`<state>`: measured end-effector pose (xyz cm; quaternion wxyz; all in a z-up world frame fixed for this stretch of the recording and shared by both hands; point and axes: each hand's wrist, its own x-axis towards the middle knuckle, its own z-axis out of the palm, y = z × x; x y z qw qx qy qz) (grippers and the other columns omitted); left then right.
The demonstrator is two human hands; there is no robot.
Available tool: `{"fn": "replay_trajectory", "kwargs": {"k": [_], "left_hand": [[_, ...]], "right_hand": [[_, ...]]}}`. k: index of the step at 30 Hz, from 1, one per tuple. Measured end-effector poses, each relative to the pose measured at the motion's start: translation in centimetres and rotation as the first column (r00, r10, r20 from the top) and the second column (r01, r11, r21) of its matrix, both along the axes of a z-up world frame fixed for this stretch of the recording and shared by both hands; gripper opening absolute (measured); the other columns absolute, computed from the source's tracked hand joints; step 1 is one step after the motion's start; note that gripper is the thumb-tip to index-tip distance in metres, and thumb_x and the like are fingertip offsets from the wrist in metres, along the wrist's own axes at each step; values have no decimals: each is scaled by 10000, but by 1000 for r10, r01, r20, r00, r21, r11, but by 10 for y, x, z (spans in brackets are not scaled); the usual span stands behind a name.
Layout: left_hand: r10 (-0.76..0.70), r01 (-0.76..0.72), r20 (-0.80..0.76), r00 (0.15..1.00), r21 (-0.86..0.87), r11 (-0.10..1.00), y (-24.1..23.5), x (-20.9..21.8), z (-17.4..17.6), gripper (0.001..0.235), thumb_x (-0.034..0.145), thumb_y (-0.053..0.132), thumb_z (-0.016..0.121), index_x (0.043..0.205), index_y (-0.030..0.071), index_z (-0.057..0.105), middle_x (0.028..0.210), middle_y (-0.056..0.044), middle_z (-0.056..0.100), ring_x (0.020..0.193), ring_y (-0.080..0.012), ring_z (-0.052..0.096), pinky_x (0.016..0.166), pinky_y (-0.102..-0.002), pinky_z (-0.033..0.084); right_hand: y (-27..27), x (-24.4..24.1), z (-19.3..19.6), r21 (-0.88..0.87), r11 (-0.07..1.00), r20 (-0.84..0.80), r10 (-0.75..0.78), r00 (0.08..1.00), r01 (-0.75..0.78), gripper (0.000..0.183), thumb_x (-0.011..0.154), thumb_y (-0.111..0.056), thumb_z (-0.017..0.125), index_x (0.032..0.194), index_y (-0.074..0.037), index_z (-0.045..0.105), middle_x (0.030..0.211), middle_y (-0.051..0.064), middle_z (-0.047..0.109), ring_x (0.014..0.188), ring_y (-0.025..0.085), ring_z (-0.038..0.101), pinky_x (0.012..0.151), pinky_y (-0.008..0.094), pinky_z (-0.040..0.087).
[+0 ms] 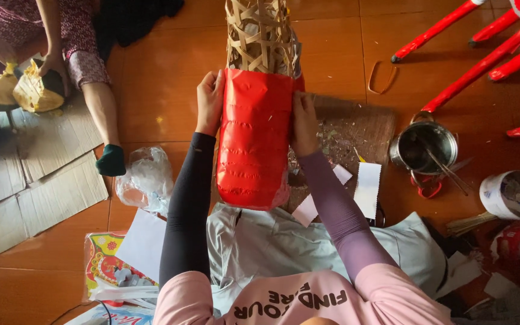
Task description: Applying red paper strips and adhesive to a woven bamboo structure to create a decorative item.
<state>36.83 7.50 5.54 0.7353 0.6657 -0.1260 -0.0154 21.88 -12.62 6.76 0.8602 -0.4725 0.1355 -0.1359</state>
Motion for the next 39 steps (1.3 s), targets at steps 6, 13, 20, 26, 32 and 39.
{"fn": "replay_trajectory", "kwargs": {"k": [6, 13, 20, 26, 32, 39], "left_hand": [[-168, 164, -41, 985, -80, 983, 6, 4, -13, 230, 1117, 224, 548, 1002, 34, 610, 882, 29, 653, 748, -16, 544, 677, -194, 507], [-270, 258, -32, 962, -207, 944, 3, -4, -9, 178, 1095, 211, 586, 1084, 33, 590, 977, -1, 678, 843, -30, 593, 747, -206, 530], [-56, 44, 96, 994, 122, 992, 24, -26, 11, 461, 1079, 284, 530, 1454, 17, 508, 1396, -97, 588, 1262, -178, 546, 1063, -334, 473], [-377, 358, -86, 922, -184, 916, 21, -63, 21, 615, 1154, 434, 352, 1652, 78, 284, 1703, -86, 323, 1545, -176, 343, 1280, -327, 297], [-381, 309, -255, 888, -281, 908, 22, -60, 11, 619, 1119, 456, 355, 1626, 102, 328, 1604, -94, 457, 1394, -178, 511, 1181, -341, 431], [-487, 371, -306, 818, -366, 853, 28, -109, 0, 585, 1114, 443, 413, 1575, 84, 387, 1538, -100, 505, 1343, -208, 554, 1163, -373, 455]], "right_hand": [[0, 2, -5, 122, 975, 6, 188, 982, -187, 655, 1018, -575, 404, 1488, -120, 419, 1441, 156, 543, 1296, 272, 572, 1064, 408, 525], [-2, 15, -40, 186, 943, 71, 268, 961, -277, 836, 1004, -683, 399, 1581, -79, 389, 1559, 169, 491, 1376, 256, 534, 1117, 369, 495], [-20, -5, -20, -105, 983, 61, 156, 986, -149, 901, 1005, -729, 331, 1631, -102, 169, 1600, 174, 317, 1435, 291, 412, 1072, 423, 553], [42, 1, -4, -97, 951, 75, 300, 951, -292, 873, 1004, -701, 334, 1639, -136, 133, 1625, 149, 276, 1434, 256, 405, 1079, 406, 519], [71, 5, -10, -103, 916, 91, 398, 913, -389, 851, 1003, -674, 335, 1647, -172, 98, 1650, 122, 237, 1433, 221, 399, 1085, 388, 486], [41, -9, 4, -121, 944, 115, 320, 940, -307, 830, 1002, -643, 336, 1657, -215, 59, 1679, 90, 191, 1431, 179, 394, 1093, 366, 448]]}}
